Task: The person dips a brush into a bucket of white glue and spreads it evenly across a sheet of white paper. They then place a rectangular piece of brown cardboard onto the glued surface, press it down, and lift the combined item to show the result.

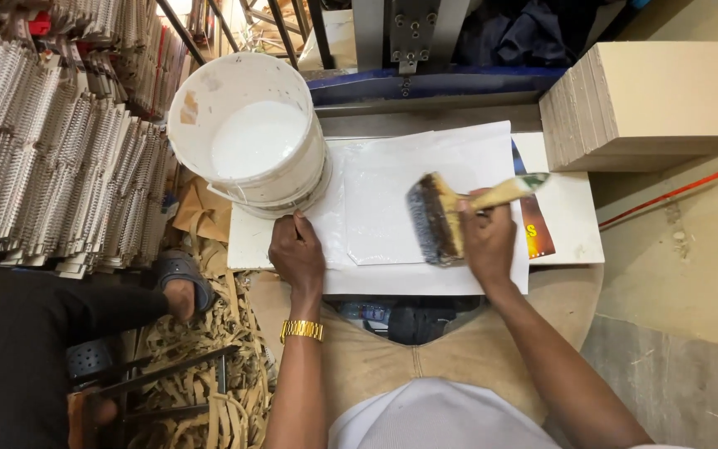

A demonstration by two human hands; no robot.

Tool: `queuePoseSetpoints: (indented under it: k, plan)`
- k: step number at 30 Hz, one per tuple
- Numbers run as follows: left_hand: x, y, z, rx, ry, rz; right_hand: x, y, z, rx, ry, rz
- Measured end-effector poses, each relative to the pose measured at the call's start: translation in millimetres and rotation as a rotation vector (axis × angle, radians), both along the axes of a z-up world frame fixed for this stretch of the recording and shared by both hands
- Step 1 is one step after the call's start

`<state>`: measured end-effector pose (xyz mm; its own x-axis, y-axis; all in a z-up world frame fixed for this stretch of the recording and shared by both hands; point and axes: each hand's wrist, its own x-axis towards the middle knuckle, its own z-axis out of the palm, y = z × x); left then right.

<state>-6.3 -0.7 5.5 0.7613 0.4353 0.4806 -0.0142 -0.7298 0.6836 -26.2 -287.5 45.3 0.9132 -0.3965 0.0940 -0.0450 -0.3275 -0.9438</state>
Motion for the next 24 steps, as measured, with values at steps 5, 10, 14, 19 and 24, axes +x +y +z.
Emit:
queuePoseSetpoints:
  k: [5, 10, 14, 19, 24]
  plan:
    - [2.6, -1.8, 3.7, 0.004, -0.009, 0.007, -30.7, -79.5, 24.7, -0.132, -0.154, -0.154]
    - [3.0, -0.7, -3.2, 0.052, -0.036, 0.018, -25.5, -60.0, 43.3, -0.125, -0.339, -0.198]
    - [0.4, -1.6, 4.9, 0.026, -0.047, -0.001, -20.3, 3.5, 30.3, 0.016, -0.227, -0.106]
    - [0.9, -0.6, 0.9, 0.027, -0.048, 0.001, -41.3, -1.6, -8.6, 0.070, -0.149, -0.072]
    - [2.5, -2.3, -6.1, 0.060, -0.045, 0.009, -70.4, -80.1, 24.5, -0.235, -0.231, -0.308]
